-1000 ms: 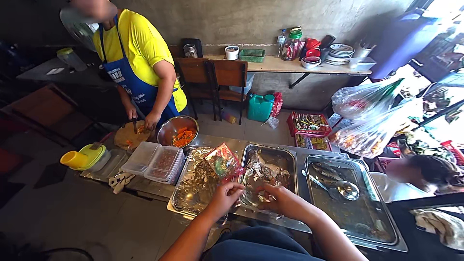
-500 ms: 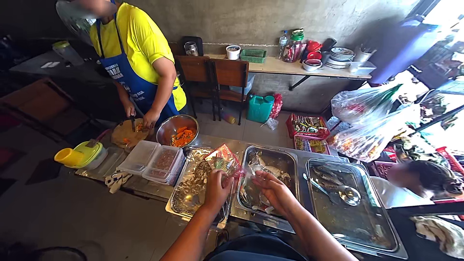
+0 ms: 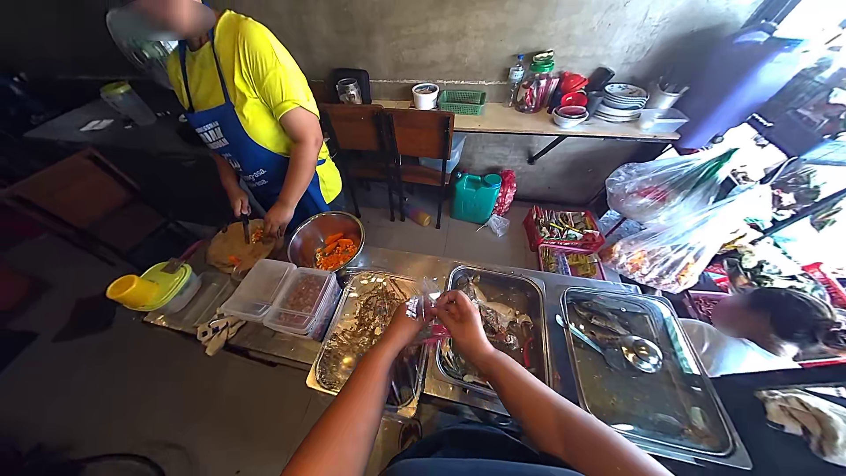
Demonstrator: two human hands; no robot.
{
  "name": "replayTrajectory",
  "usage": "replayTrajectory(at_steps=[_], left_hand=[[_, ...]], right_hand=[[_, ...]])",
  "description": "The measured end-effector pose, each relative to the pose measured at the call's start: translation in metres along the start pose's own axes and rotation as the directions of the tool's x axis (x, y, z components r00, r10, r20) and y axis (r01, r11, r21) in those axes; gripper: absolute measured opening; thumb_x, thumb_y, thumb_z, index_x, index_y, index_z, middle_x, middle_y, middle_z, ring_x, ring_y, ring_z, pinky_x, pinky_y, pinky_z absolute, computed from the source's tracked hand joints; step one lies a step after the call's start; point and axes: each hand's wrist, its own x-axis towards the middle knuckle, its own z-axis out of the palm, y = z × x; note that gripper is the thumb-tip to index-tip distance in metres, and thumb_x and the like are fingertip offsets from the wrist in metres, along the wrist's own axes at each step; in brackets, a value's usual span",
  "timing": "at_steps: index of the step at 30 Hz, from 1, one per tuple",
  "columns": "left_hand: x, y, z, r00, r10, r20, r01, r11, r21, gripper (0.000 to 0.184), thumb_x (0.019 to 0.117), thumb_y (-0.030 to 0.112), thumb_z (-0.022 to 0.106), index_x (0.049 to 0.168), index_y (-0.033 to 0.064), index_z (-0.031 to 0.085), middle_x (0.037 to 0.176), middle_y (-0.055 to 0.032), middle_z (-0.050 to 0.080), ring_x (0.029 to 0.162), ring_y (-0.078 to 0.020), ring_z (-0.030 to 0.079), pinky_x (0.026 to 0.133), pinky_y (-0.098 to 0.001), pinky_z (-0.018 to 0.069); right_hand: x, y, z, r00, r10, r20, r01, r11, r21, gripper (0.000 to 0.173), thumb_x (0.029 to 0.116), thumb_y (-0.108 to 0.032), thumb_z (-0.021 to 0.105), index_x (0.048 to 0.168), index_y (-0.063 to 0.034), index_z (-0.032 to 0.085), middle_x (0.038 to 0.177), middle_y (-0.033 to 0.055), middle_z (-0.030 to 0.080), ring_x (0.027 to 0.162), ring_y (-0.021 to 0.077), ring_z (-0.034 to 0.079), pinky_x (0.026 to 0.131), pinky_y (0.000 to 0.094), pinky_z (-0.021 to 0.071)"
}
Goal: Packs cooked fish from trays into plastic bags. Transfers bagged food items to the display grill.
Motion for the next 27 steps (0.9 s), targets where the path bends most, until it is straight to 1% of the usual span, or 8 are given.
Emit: replayTrajectory(at_steps=[2, 6, 10, 13, 16, 22, 25, 27], left_hand=[[-0.003, 0.000, 0.005, 0.993, -0.117, 0.007, 0.113, 0.944, -0.309, 0.028, 0.1025, 0.009, 0.058, 0.129, 0.0005, 0.057, 0.106, -0.0079, 0.064, 0.084, -0.0102, 0.062, 0.076, -0.0271, 0.0538], [-0.007, 0.003, 0.009, 0.987, -0.159, -0.018, 0.124, 0.830, -0.543, 0.024, 0.1076, 0.013, 0.048, 0.127, 0.0009, 0.056, 0.096, -0.0062, 0.063, 0.076, -0.0106, 0.062, 0.070, -0.0271, 0.0544], [-0.015, 0.004, 0.012, 0.974, 0.064, -0.218, -0.130, 0.944, -0.303, 0.029, 0.1085, 0.016, 0.047, 0.128, -0.0026, 0.059, 0.113, -0.0125, 0.067, 0.099, -0.0125, 0.065, 0.090, -0.0304, 0.0541], [-0.023, 0.006, 0.025, 0.890, 0.365, -0.273, -0.390, 0.920, -0.042, 0.027, 0.1031, 0.012, 0.053, 0.120, -0.0048, 0.066, 0.118, -0.0158, 0.067, 0.114, -0.0165, 0.063, 0.104, -0.0322, 0.0495], [-0.038, 0.013, 0.037, 0.832, 0.535, -0.147, -0.506, 0.841, 0.192, 0.027, 0.1002, 0.017, 0.056, 0.117, 0.0022, 0.071, 0.111, -0.0134, 0.068, 0.109, -0.0206, 0.064, 0.101, -0.0372, 0.0513], [-0.052, 0.025, -0.010, 0.656, 0.747, 0.110, -0.689, 0.534, 0.490, 0.073, 0.0880, 0.061, 0.069, 0.148, 0.0233, 0.056, 0.156, -0.0064, 0.050, 0.150, -0.0400, 0.031, 0.118, -0.0670, 0.0245], [-0.049, 0.029, -0.033, 0.831, 0.525, 0.185, -0.543, 0.691, 0.477, 0.105, 0.0766, 0.051, 0.086, 0.161, 0.0150, 0.034, 0.167, -0.0137, 0.028, 0.152, -0.0322, 0.031, 0.121, -0.0544, 0.0303], [-0.046, 0.027, -0.030, 0.894, 0.380, 0.236, -0.442, 0.832, 0.336, 0.097, 0.0853, 0.034, 0.083, 0.162, 0.0122, 0.029, 0.156, -0.0141, 0.045, 0.138, -0.0242, 0.051, 0.114, -0.0435, 0.0431]], right_hand=[[-0.001, 0.010, 0.000, 0.980, -0.197, 0.003, 0.193, 0.956, -0.222, 0.008, 0.0922, -0.003, 0.065, 0.095, 0.0025, 0.070, 0.104, 0.0152, 0.067, 0.095, 0.0160, 0.068, 0.082, 0.0270, 0.0601], [-0.010, 0.009, -0.001, 0.935, -0.334, 0.121, 0.346, 0.781, -0.520, 0.019, 0.0951, -0.008, 0.059, 0.098, -0.0083, 0.078, 0.109, 0.0099, 0.074, 0.102, 0.0219, 0.072, 0.089, 0.0379, 0.0597], [-0.009, -0.027, 0.002, 0.958, 0.061, 0.282, 0.166, 0.684, -0.710, 0.032, 0.1011, -0.016, 0.048, 0.109, -0.0018, 0.075, 0.117, 0.0159, 0.073, 0.114, 0.0314, 0.069, 0.099, 0.0500, 0.0539], [-0.002, -0.043, -0.001, 0.776, 0.400, 0.488, 0.162, 0.621, -0.767, 0.047, 0.1052, -0.031, 0.038, 0.127, -0.0001, 0.066, 0.133, 0.0203, 0.066, 0.133, 0.0358, 0.056, 0.115, 0.0566, 0.0378], [-0.004, -0.043, -0.016, 0.695, 0.400, 0.597, 0.255, 0.640, -0.725, 0.047, 0.1054, -0.034, 0.047, 0.133, 0.0013, 0.060, 0.138, 0.0257, 0.060, 0.136, 0.0436, 0.052, 0.112, 0.0678, 0.0349], [0.003, -0.060, -0.057, 0.837, 0.242, 0.491, 0.005, 0.894, -0.448, 0.056, 0.1045, -0.033, 0.029, 0.137, 0.0000, 0.060, 0.139, 0.0190, 0.062, 0.135, 0.0252, 0.054, 0.116, 0.0472, 0.0381], [0.003, -0.084, -0.070, 0.825, 0.262, 0.501, -0.235, 0.965, -0.117, 0.063, 0.1038, -0.039, 0.025, 0.148, -0.0021, 0.051, 0.150, 0.0107, 0.054, 0.137, 0.0089, 0.050, 0.117, 0.0312, 0.0397], [0.007, -0.092, -0.071, 0.807, 0.236, 0.541, -0.219, 0.971, -0.096, 0.058, 0.1009, -0.033, 0.031, 0.144, -0.0021, 0.053, 0.141, 0.0105, 0.059, 0.128, 0.0082, 0.056, 0.110, 0.0315, 0.0444]])
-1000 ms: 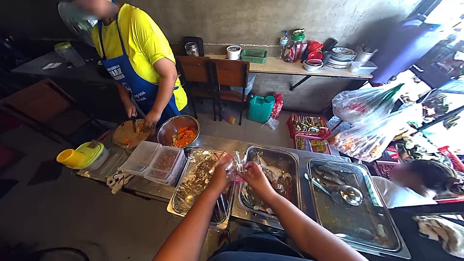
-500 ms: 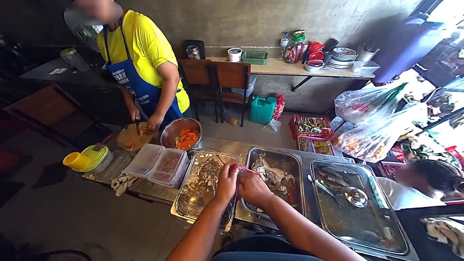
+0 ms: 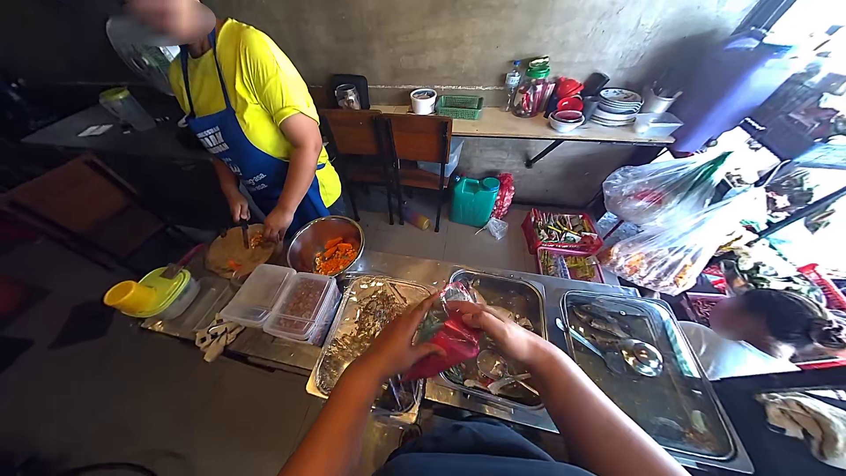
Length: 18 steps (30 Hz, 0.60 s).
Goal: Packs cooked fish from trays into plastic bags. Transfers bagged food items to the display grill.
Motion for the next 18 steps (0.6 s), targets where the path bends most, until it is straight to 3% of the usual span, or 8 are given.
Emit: replayTrajectory(at_steps=[2, 4, 7, 9, 11, 13, 15, 18], left_hand=[[0.001, 0.001, 0.012, 1.000, -0.012, -0.015, 0.008, 0.978, -0.206, 0.077, 0.0927, 0.021, 0.076, 0.157, 0.0057, 0.036, 0.141, -0.0167, 0.060, 0.124, -0.0207, 0.063, 0.108, -0.0377, 0.0501], [0.001, 0.002, 0.026, 0.995, 0.005, -0.098, -0.036, 0.949, -0.312, 0.059, 0.0958, 0.009, 0.068, 0.150, 0.0002, 0.046, 0.135, -0.0159, 0.064, 0.122, -0.0167, 0.065, 0.108, -0.0338, 0.0505], [-0.001, 0.004, 0.045, 0.985, -0.012, -0.169, -0.047, 0.939, -0.341, 0.047, 0.0958, 0.007, 0.066, 0.141, -0.0007, 0.057, 0.127, -0.0134, 0.069, 0.117, -0.0146, 0.066, 0.106, -0.0334, 0.0520], [-0.001, 0.007, 0.051, 0.982, -0.065, -0.180, -0.007, 0.928, -0.372, 0.041, 0.0933, 0.006, 0.068, 0.134, 0.0009, 0.063, 0.118, -0.0107, 0.072, 0.106, -0.0129, 0.070, 0.099, -0.0323, 0.0560], [0.001, 0.009, 0.050, 0.979, -0.119, -0.167, 0.048, 0.924, -0.379, 0.039, 0.0913, 0.003, 0.066, 0.130, 0.0024, 0.064, 0.109, -0.0084, 0.073, 0.097, -0.0113, 0.071, 0.092, -0.0307, 0.0573], [0.004, 0.009, 0.047, 0.976, -0.161, -0.150, 0.099, 0.930, -0.354, 0.039, 0.0902, 0.004, 0.067, 0.129, 0.0062, 0.066, 0.098, -0.0060, 0.072, 0.086, -0.0102, 0.069, 0.085, -0.0292, 0.0568], [0.003, 0.009, 0.046, 0.977, -0.159, -0.139, 0.107, 0.940, -0.325, 0.042, 0.0888, 0.004, 0.069, 0.131, 0.0068, 0.066, 0.094, -0.0064, 0.070, 0.083, -0.0110, 0.066, 0.083, -0.0290, 0.0552], [0.002, 0.010, 0.045, 0.982, -0.132, -0.134, 0.091, 0.957, -0.274, 0.046, 0.0884, 0.003, 0.068, 0.134, 0.0064, 0.064, 0.100, -0.0098, 0.071, 0.090, -0.0144, 0.067, 0.088, -0.0321, 0.0547]], right_hand=[[0.005, -0.003, -0.002, 1.000, 0.020, 0.023, -0.017, 0.994, -0.108, 0.053, 0.1005, -0.034, 0.032, 0.139, -0.0064, 0.056, 0.132, 0.0105, 0.062, 0.121, 0.0119, 0.058, 0.104, 0.0377, 0.0468], [0.005, -0.012, -0.004, 0.992, 0.122, 0.025, -0.114, 0.969, -0.217, 0.051, 0.1062, -0.044, 0.030, 0.135, -0.0099, 0.056, 0.128, 0.0106, 0.061, 0.118, 0.0158, 0.059, 0.101, 0.0428, 0.0471], [0.005, -0.025, -0.007, 0.956, 0.294, 0.009, -0.264, 0.872, -0.412, 0.062, 0.1069, -0.060, 0.035, 0.129, -0.0076, 0.060, 0.118, 0.0157, 0.066, 0.112, 0.0269, 0.063, 0.099, 0.0549, 0.0479], [0.005, -0.026, -0.005, 0.948, 0.319, -0.003, -0.272, 0.805, -0.528, 0.062, 0.1055, -0.062, 0.039, 0.111, -0.0066, 0.067, 0.096, 0.0136, 0.065, 0.093, 0.0280, 0.064, 0.085, 0.0555, 0.0491], [0.002, -0.028, -0.004, 0.943, 0.333, -0.010, -0.276, 0.763, -0.585, 0.063, 0.1057, -0.062, 0.038, 0.104, -0.0069, 0.069, 0.090, 0.0136, 0.066, 0.088, 0.0291, 0.065, 0.082, 0.0563, 0.0491], [-0.002, -0.027, -0.005, 0.946, 0.324, -0.008, -0.265, 0.759, -0.594, 0.067, 0.1072, -0.062, 0.031, 0.104, -0.0069, 0.069, 0.093, 0.0141, 0.066, 0.092, 0.0298, 0.065, 0.083, 0.0566, 0.0486], [-0.008, -0.027, -0.008, 0.946, 0.325, -0.009, -0.277, 0.790, -0.547, 0.072, 0.1078, -0.062, 0.024, 0.113, -0.0070, 0.070, 0.105, 0.0159, 0.068, 0.105, 0.0302, 0.065, 0.092, 0.0582, 0.0479], [-0.017, -0.030, -0.018, 0.946, 0.323, 0.006, -0.288, 0.851, -0.440, 0.053, 0.1109, -0.043, 0.031, 0.128, -0.0100, 0.068, 0.125, 0.0127, 0.068, 0.120, 0.0236, 0.062, 0.104, 0.0527, 0.0453]])
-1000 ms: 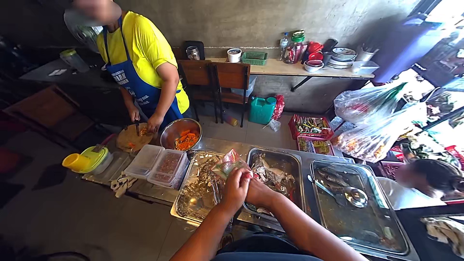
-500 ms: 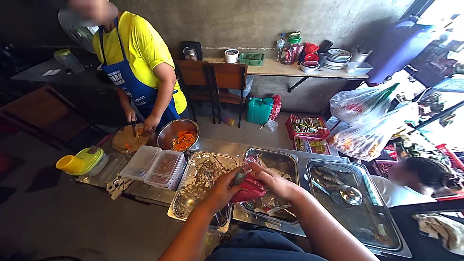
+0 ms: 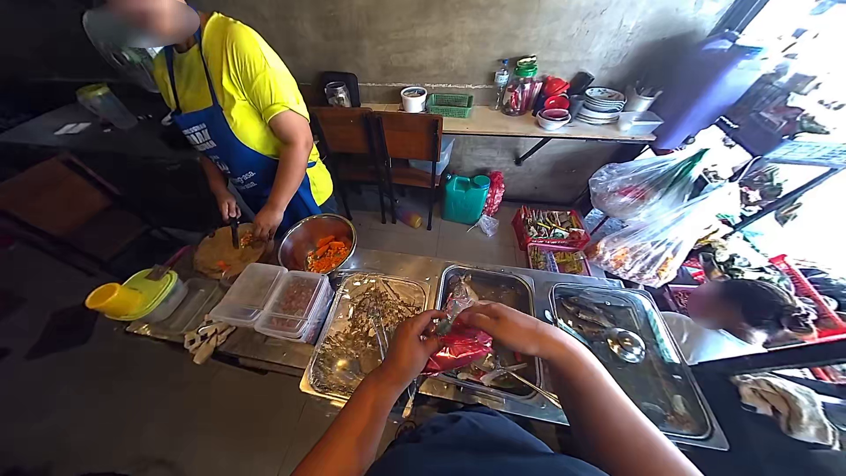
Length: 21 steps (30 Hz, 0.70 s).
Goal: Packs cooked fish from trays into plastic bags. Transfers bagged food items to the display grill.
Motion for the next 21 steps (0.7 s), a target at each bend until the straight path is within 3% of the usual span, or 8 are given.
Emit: replayTrajectory(at_steps=[3, 5, 9, 13, 15, 17, 19, 21], left_hand=[[0.000, 0.004, -0.007, 1.000, -0.013, 0.016, 0.011, 0.996, 0.091, 0.047, 0.0914, 0.002, 0.065, 0.138, 0.0082, 0.062, 0.112, -0.0132, 0.072, 0.102, -0.0188, 0.070, 0.096, -0.0363, 0.0547], [0.000, 0.002, -0.013, 0.999, -0.023, 0.029, 0.020, 0.994, 0.106, 0.047, 0.0930, 0.002, 0.064, 0.139, 0.0106, 0.061, 0.111, -0.0129, 0.071, 0.101, -0.0202, 0.069, 0.096, -0.0384, 0.0540], [-0.002, -0.001, -0.016, 0.999, 0.026, 0.037, -0.029, 0.997, 0.072, 0.047, 0.0953, 0.000, 0.060, 0.141, 0.0116, 0.060, 0.125, -0.0114, 0.069, 0.112, -0.0162, 0.067, 0.101, -0.0337, 0.0530], [-0.003, 0.002, -0.016, 0.999, 0.030, 0.032, -0.031, 0.999, 0.021, 0.050, 0.0950, -0.004, 0.057, 0.144, 0.0066, 0.056, 0.132, -0.0133, 0.065, 0.119, -0.0155, 0.064, 0.104, -0.0309, 0.0511], [-0.004, 0.004, -0.017, 0.996, 0.047, 0.074, -0.048, 0.999, 0.007, 0.053, 0.0970, -0.003, 0.055, 0.149, 0.0066, 0.050, 0.140, -0.0139, 0.060, 0.126, -0.0159, 0.060, 0.108, -0.0311, 0.0483], [-0.004, 0.003, -0.018, 0.988, 0.096, 0.122, -0.103, 0.993, 0.052, 0.054, 0.0991, -0.001, 0.051, 0.152, 0.0074, 0.047, 0.149, -0.0151, 0.053, 0.137, -0.0198, 0.052, 0.116, -0.0353, 0.0412], [-0.004, 0.000, -0.015, 0.976, 0.156, 0.151, -0.167, 0.984, 0.068, 0.052, 0.1011, 0.001, 0.047, 0.153, 0.0085, 0.047, 0.151, -0.0153, 0.052, 0.140, -0.0227, 0.049, 0.118, -0.0397, 0.0372], [-0.004, -0.001, -0.011, 0.964, 0.187, 0.191, -0.198, 0.979, 0.042, 0.051, 0.1035, 0.003, 0.042, 0.154, 0.0101, 0.047, 0.150, -0.0141, 0.053, 0.139, -0.0215, 0.050, 0.118, -0.0402, 0.0372]], right_hand=[[-0.007, 0.010, -0.009, 0.989, -0.066, -0.132, 0.072, 0.997, 0.040, 0.033, 0.1063, -0.015, 0.040, 0.120, -0.0099, 0.070, 0.113, 0.0054, 0.071, 0.100, 0.0110, 0.066, 0.090, 0.0358, 0.0533], [-0.010, 0.016, -0.012, 0.980, -0.083, -0.181, 0.088, 0.996, 0.019, 0.025, 0.1073, -0.011, 0.046, 0.117, -0.0067, 0.069, 0.109, 0.0052, 0.071, 0.091, 0.0081, 0.069, 0.085, 0.0287, 0.0586], [-0.009, 0.016, -0.004, 0.979, -0.128, -0.161, 0.116, 0.990, -0.080, 0.020, 0.1049, -0.014, 0.056, 0.115, -0.0060, 0.070, 0.101, 0.0060, 0.072, 0.085, 0.0083, 0.068, 0.083, 0.0273, 0.0569], [0.001, 0.018, 0.009, 0.879, -0.325, -0.348, 0.212, 0.922, -0.323, 0.016, 0.0976, -0.020, 0.067, 0.105, -0.0102, 0.078, 0.104, 0.0091, 0.071, 0.099, 0.0196, 0.068, 0.092, 0.0380, 0.0553], [0.005, 0.021, 0.014, 0.847, -0.421, -0.325, 0.283, 0.874, -0.395, 0.017, 0.0986, -0.015, 0.064, 0.105, -0.0113, 0.080, 0.111, 0.0076, 0.074, 0.110, 0.0212, 0.069, 0.101, 0.0400, 0.0534], [0.006, 0.020, 0.018, 0.860, -0.468, -0.204, 0.353, 0.834, -0.425, 0.023, 0.1015, -0.011, 0.057, 0.112, -0.0081, 0.078, 0.117, 0.0094, 0.075, 0.117, 0.0248, 0.068, 0.107, 0.0426, 0.0504], [0.003, 0.010, 0.019, 0.920, -0.386, -0.063, 0.331, 0.854, -0.402, 0.033, 0.1064, -0.020, 0.046, 0.116, -0.0035, 0.073, 0.113, 0.0146, 0.073, 0.117, 0.0309, 0.065, 0.109, 0.0483, 0.0449], [-0.001, -0.005, 0.014, 0.981, -0.179, 0.076, 0.194, 0.927, -0.320, 0.053, 0.1112, -0.037, 0.029, 0.128, -0.0024, 0.066, 0.125, 0.0198, 0.066, 0.129, 0.0344, 0.055, 0.117, 0.0525, 0.0337]])
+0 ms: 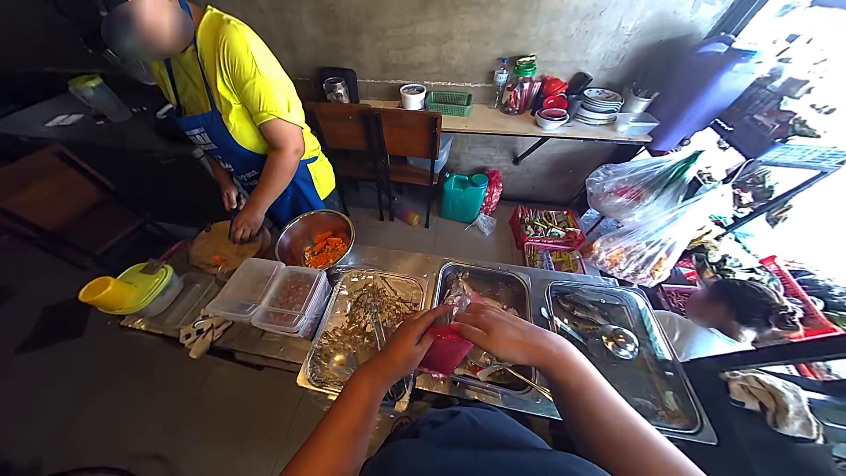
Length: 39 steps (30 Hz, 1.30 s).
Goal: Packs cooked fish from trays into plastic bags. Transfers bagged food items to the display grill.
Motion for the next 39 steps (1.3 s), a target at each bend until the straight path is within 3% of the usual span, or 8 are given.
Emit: replayTrajectory(at_steps=[5, 9, 12, 17, 24, 28, 33, 39], left_hand=[[0.000, 0.006, 0.000, 0.994, -0.033, 0.100, 0.032, 0.999, 0.007, 0.045, 0.1080, 0.012, 0.037, 0.150, 0.0008, 0.047, 0.143, -0.0197, 0.058, 0.136, -0.0241, 0.054, 0.118, -0.0422, 0.0371], [-0.001, 0.003, -0.006, 0.996, -0.085, 0.009, 0.086, 0.995, -0.056, 0.037, 0.1054, 0.009, 0.047, 0.138, -0.0026, 0.059, 0.133, -0.0187, 0.065, 0.127, -0.0204, 0.060, 0.113, -0.0379, 0.0430], [-0.003, 0.002, -0.008, 0.986, -0.153, -0.068, 0.141, 0.978, -0.151, 0.032, 0.1007, 0.004, 0.053, 0.130, -0.0021, 0.065, 0.125, -0.0157, 0.068, 0.116, -0.0143, 0.064, 0.105, -0.0322, 0.0489], [-0.004, 0.000, -0.005, 0.965, -0.237, -0.116, 0.218, 0.963, -0.155, 0.033, 0.1018, 0.003, 0.053, 0.132, 0.0005, 0.065, 0.126, -0.0131, 0.068, 0.117, -0.0131, 0.064, 0.106, -0.0309, 0.0486], [-0.004, 0.008, 0.000, 0.978, -0.209, -0.011, 0.207, 0.973, -0.104, 0.041, 0.1064, 0.008, 0.045, 0.147, 0.0016, 0.053, 0.140, -0.0148, 0.061, 0.130, -0.0153, 0.058, 0.114, -0.0332, 0.0424], [-0.003, 0.009, 0.004, 0.984, -0.172, 0.049, 0.177, 0.978, -0.113, 0.047, 0.1082, 0.010, 0.041, 0.155, 0.0033, 0.041, 0.145, -0.0161, 0.057, 0.132, -0.0169, 0.056, 0.115, -0.0351, 0.0411], [-0.004, 0.012, 0.007, 0.987, -0.121, 0.104, 0.136, 0.979, -0.152, 0.052, 0.1080, 0.010, 0.040, 0.159, 0.0006, 0.031, 0.150, -0.0164, 0.053, 0.135, -0.0149, 0.054, 0.116, -0.0322, 0.0401], [-0.006, 0.008, 0.008, 0.993, -0.061, 0.100, 0.088, 0.952, -0.294, 0.074, 0.1007, 0.024, 0.061, 0.162, 0.0034, 0.023, 0.153, -0.0171, 0.048, 0.135, -0.0155, 0.053, 0.115, -0.0335, 0.0432]], right_hand=[[0.006, 0.007, -0.001, 0.970, 0.179, 0.163, -0.218, 0.940, 0.261, 0.072, 0.1082, -0.060, 0.027, 0.131, -0.0037, 0.065, 0.130, 0.0210, 0.065, 0.127, 0.0322, 0.058, 0.109, 0.0600, 0.0397], [-0.002, 0.009, -0.008, 0.955, 0.274, 0.114, -0.296, 0.853, 0.429, 0.069, 0.1091, -0.058, 0.024, 0.128, -0.0060, 0.064, 0.121, 0.0118, 0.066, 0.113, 0.0177, 0.062, 0.100, 0.0457, 0.0477], [-0.003, 0.013, -0.003, 0.990, 0.131, -0.056, -0.105, 0.937, 0.334, 0.047, 0.1118, -0.039, 0.038, 0.116, -0.0062, 0.071, 0.104, 0.0073, 0.070, 0.097, 0.0121, 0.064, 0.091, 0.0377, 0.0508], [-0.001, 0.015, 0.010, 0.944, 0.067, -0.324, -0.046, 0.996, 0.071, 0.019, 0.1009, -0.018, 0.061, 0.109, -0.0069, 0.074, 0.107, 0.0104, 0.074, 0.099, 0.0198, 0.070, 0.093, 0.0395, 0.0557], [0.007, 0.003, 0.013, 0.967, 0.162, -0.195, -0.196, 0.965, -0.172, 0.027, 0.0999, -0.025, 0.060, 0.116, -0.0061, 0.069, 0.115, 0.0166, 0.071, 0.107, 0.0360, 0.069, 0.090, 0.0600, 0.0527], [0.008, -0.004, 0.011, 0.961, 0.225, -0.162, -0.260, 0.936, -0.238, 0.036, 0.0951, -0.024, 0.068, 0.126, -0.0052, 0.066, 0.124, 0.0188, 0.068, 0.109, 0.0389, 0.068, 0.090, 0.0609, 0.0526], [0.007, -0.008, 0.014, 0.945, 0.245, -0.215, -0.292, 0.931, -0.221, 0.020, 0.0964, -0.005, 0.056, 0.111, -0.0010, 0.069, 0.115, 0.0210, 0.070, 0.109, 0.0400, 0.068, 0.090, 0.0600, 0.0522], [0.001, 0.002, 0.023, 0.942, 0.085, -0.325, -0.161, 0.964, -0.214, 0.022, 0.1011, -0.014, 0.055, 0.112, -0.0050, 0.071, 0.111, 0.0172, 0.072, 0.107, 0.0358, 0.070, 0.089, 0.0561, 0.0546]])
